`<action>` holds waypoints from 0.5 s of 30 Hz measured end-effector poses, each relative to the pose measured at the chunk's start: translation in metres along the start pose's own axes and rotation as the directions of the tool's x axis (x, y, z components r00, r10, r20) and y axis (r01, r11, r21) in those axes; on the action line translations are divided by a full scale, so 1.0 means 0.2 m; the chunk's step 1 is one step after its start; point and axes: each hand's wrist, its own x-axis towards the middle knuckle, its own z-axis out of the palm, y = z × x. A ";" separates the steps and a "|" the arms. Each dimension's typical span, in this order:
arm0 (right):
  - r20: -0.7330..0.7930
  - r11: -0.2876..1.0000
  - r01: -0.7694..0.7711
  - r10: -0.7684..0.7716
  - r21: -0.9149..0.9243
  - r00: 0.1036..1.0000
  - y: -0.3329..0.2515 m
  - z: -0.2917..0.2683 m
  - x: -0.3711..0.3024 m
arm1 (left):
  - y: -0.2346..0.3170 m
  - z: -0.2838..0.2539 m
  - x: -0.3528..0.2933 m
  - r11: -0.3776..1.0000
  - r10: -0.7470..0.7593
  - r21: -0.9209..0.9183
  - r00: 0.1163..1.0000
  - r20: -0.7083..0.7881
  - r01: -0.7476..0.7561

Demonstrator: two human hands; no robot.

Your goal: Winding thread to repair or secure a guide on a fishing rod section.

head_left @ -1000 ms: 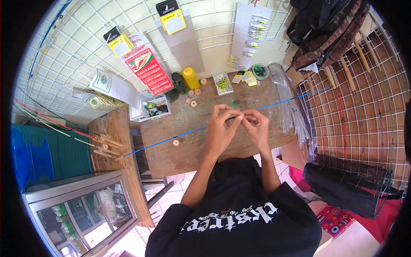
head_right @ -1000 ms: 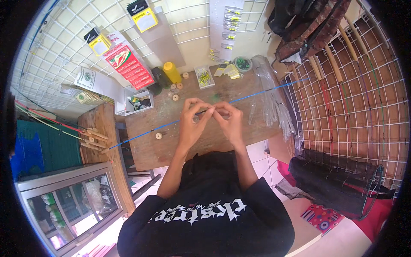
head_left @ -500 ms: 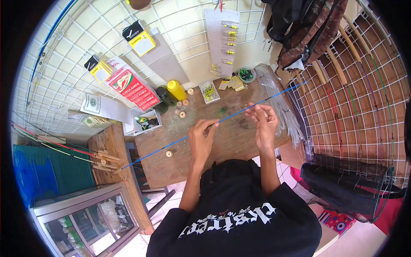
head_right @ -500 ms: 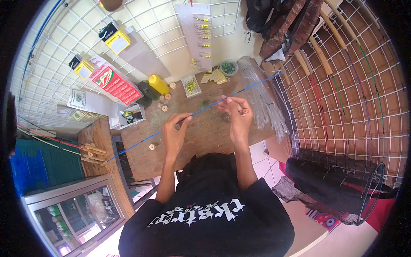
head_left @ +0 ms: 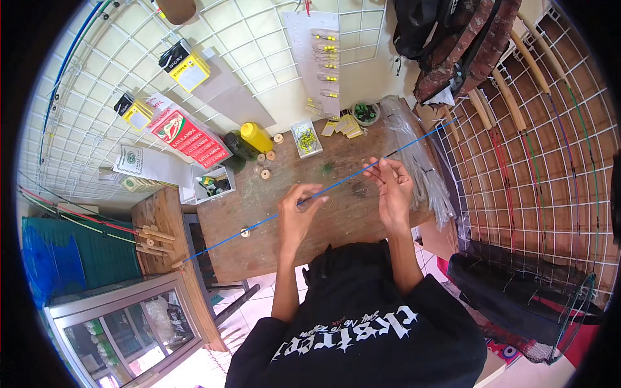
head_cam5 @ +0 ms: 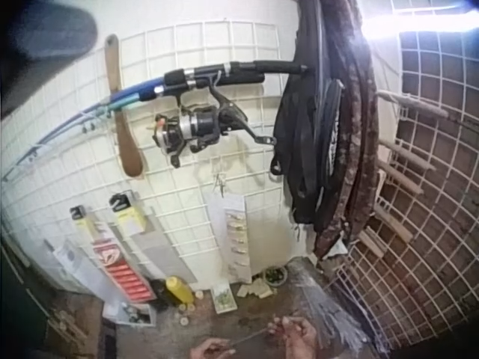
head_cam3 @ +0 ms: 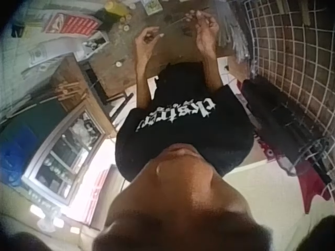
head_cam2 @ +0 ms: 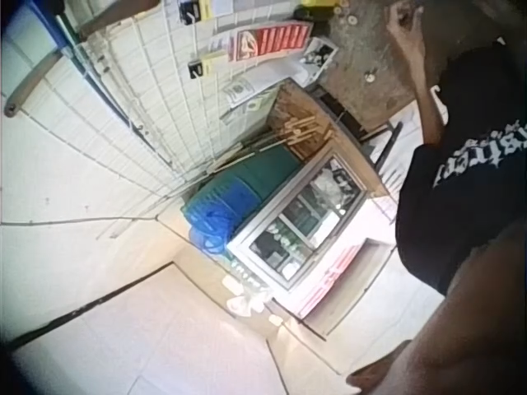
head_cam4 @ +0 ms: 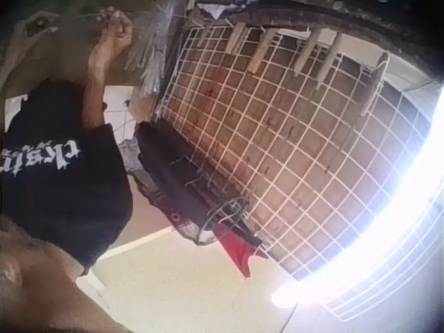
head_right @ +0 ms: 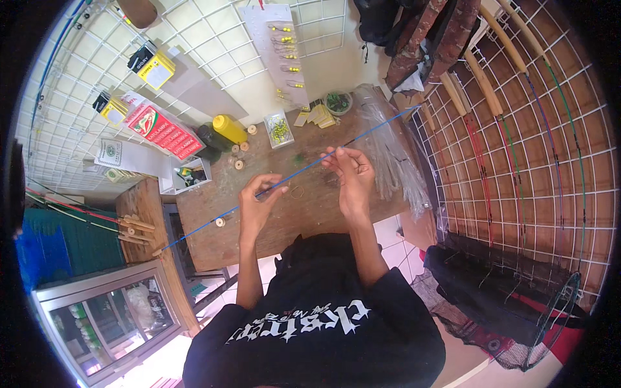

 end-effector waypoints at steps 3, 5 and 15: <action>-0.023 0.999 0.034 -0.035 -0.028 0.999 0.00 -0.04 0.02 | 0.10 0.09 0.05 0.999 0.050 -0.012 0.998 0.025 -0.050; -0.020 0.997 0.048 -0.050 -0.055 0.999 0.01 -0.06 0.02 | 0.17 0.19 0.12 0.990 0.140 -0.022 0.990 0.033 -0.139; -0.035 0.975 0.097 -0.106 -0.202 0.994 -0.05 -0.07 0.04 | 0.23 0.36 0.28 0.988 0.057 -0.151 0.985 0.162 -0.032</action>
